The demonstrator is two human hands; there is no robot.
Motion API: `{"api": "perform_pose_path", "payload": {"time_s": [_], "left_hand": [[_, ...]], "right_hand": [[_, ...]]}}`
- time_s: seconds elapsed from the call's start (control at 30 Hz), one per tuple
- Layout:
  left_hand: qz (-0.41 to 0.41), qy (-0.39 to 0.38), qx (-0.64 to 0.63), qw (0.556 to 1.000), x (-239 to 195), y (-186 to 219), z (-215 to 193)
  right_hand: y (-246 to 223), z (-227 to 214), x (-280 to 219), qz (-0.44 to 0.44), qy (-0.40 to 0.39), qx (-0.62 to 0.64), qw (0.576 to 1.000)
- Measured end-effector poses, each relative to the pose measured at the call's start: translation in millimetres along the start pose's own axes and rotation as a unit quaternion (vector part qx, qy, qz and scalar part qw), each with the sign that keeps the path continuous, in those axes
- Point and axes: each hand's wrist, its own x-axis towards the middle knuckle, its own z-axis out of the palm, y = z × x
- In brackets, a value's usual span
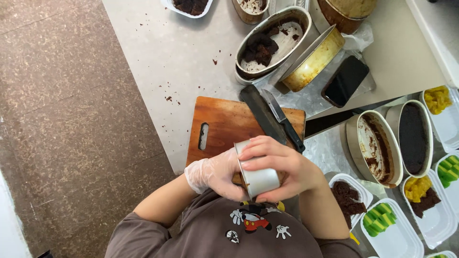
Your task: Slice food and pack it into takeaway containers alongside other items.
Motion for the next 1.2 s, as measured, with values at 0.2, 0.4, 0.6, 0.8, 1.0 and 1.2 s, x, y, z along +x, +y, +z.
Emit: {"api": "perform_pose_path", "payload": {"time_s": [0.2,0.4,0.6,0.8,1.0,1.2], "left_hand": [[0.093,-0.02,0.119,0.988,-5.7,6.0,-14.0],[0.039,-0.104,0.204,0.973,-3.5,21.9,-38.2],[0.031,0.002,0.122,0.992,-21.6,6.2,-45.9],[0.051,0.355,-0.266,0.894,-78.2,-89.0,-13.7],[-0.097,0.605,-0.487,0.623,-34.7,-89.3,-1.0],[-0.179,0.626,-0.442,0.617,-43.5,-102.8,20.7]], "right_hand": [[7.8,-5.8,-10.2,0.041,0.045,0.035,0.998],[-0.7,-5.7,-1.0,0.085,-0.026,0.026,0.996],[10.1,-18.8,-32.8,0.112,0.04,0.021,0.993],[4.1,-53.7,-79.6,0.07,0.284,0.094,0.952],[2.3,-92.4,-165.0,0.07,0.548,0.049,0.832],[60.3,-116.2,-135.1,0.022,0.551,0.051,0.833]]}}
